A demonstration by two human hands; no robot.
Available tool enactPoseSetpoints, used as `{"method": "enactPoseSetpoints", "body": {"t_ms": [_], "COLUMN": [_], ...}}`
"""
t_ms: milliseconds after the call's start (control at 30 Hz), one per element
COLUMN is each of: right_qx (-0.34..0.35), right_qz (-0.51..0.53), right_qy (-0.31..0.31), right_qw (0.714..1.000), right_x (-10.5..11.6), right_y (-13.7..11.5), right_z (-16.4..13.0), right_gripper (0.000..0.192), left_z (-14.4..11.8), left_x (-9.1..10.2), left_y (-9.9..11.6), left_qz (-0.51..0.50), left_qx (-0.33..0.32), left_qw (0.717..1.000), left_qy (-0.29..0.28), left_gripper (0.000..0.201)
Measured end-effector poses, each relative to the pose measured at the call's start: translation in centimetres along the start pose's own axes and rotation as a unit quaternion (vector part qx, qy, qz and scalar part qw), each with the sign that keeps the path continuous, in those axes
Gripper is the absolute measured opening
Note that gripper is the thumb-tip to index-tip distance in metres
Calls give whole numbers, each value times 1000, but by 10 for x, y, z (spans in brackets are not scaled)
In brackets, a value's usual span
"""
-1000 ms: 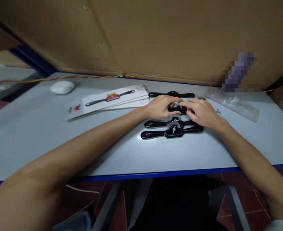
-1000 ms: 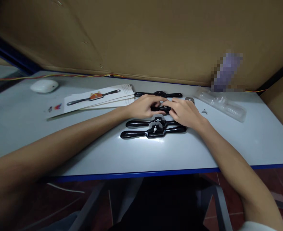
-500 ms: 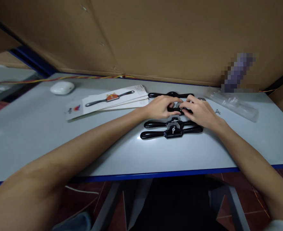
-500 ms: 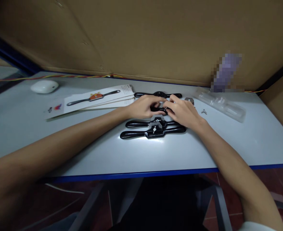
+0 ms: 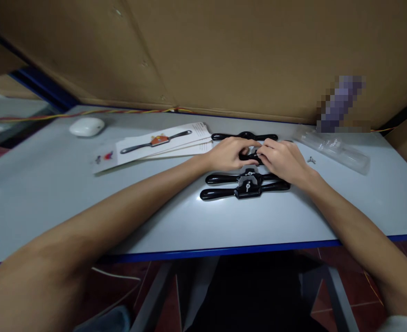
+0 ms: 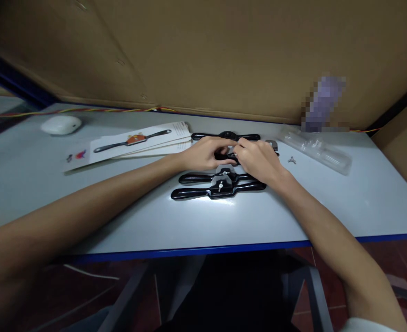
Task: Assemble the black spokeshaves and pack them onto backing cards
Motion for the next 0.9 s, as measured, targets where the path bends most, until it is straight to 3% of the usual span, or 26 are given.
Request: {"method": "enactPoseSetpoints", "body": {"t_ms": [333, 633, 900], "right_qx": [-43, -39, -63], "right_qz": [-16, -5, 43], "right_qy": [-22, -54, -88], "right_qw": [999, 998, 993], "right_x": [0, 2, 4], "right_y": [4, -4, 2], "right_z": [0, 9, 18], "right_gripper": [36, 37, 33], "left_z": [-1, -1, -2], "left_x": [1, 1, 0], "left_y": [1, 5, 3], "left_qz": [3, 7, 3], "left_qx": [-4, -10, -14], "left_qw": [1000, 1000, 1000], "left_qy": [-4, 2, 9], "left_gripper": [63, 26, 32]}}
Point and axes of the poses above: each hand's wrist, its own z-axis towards the middle knuckle, its own x-axis out of the back of the hand, y = z × x, the point moved 9 cm from there along z, towards the middle knuckle, and after that the axes turned 12 degrees about -z, right-handed, at the moved point
